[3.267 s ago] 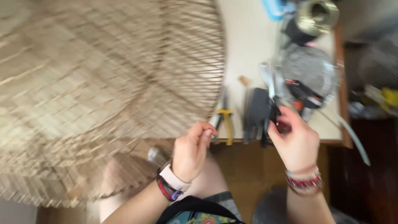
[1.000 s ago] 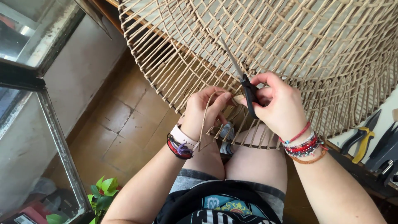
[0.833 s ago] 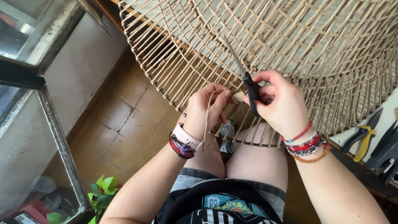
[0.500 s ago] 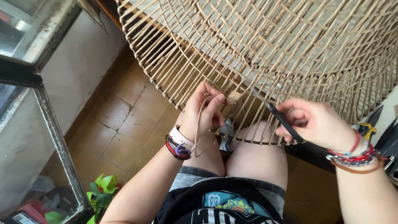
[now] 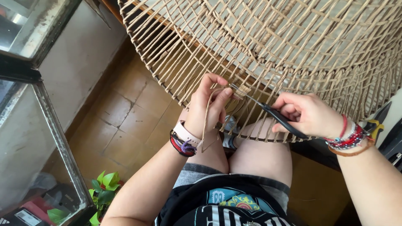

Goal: Repairing a wicker lampshade using a hot glue gun, scissors, and a stapler

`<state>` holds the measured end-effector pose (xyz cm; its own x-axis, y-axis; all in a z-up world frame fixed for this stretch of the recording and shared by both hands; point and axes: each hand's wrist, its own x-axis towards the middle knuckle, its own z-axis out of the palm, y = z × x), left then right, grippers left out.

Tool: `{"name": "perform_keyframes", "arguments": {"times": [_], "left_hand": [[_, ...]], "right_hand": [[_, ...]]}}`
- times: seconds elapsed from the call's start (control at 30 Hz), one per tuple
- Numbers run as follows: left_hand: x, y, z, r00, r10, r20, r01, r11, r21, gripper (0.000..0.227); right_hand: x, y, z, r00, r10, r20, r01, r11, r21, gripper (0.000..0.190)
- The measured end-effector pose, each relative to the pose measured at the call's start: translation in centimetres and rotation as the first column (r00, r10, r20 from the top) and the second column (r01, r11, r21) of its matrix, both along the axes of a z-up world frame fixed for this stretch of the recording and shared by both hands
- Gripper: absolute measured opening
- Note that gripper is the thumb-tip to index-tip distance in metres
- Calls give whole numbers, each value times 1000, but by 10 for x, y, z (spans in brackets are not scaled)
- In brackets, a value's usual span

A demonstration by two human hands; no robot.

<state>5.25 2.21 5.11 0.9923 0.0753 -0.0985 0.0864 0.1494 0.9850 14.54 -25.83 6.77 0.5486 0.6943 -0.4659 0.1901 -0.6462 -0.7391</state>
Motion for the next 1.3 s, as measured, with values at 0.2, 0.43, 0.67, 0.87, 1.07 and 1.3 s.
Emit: {"name": "perform_keyframes", "arguments": {"times": [0.2, 0.43, 0.67, 0.87, 1.07, 1.3], "left_hand": [[2, -4, -5, 994, 40, -100, -43, 999, -26, 10], [4, -4, -10, 992, 38, -120, -47, 996, -73, 13], [4, -3, -8, 997, 19, -77, -26, 995, -94, 15], [5, -6, -18, 997, 36, -73, -47, 986, -159, 15], [4, -6, -24, 997, 58, -50, -64, 990, -124, 16], [2, -4, -11, 995, 18, -99, -31, 991, -133, 15]], "right_hand": [[-2, 7, 0, 997, -19, 72, 20, 1000, -22, 41], [-3, 13, 3, 985, 53, 165, -45, 998, -54, 42], [-4, 12, -1, 994, -99, -42, 100, 995, 21, 44], [-4, 9, -2, 987, -126, -97, 129, 991, 26, 40], [-5, 15, 6, 994, -111, -26, 109, 993, -53, 39], [-11, 9, -1, 994, -103, 26, 104, 994, -16, 42]]}}
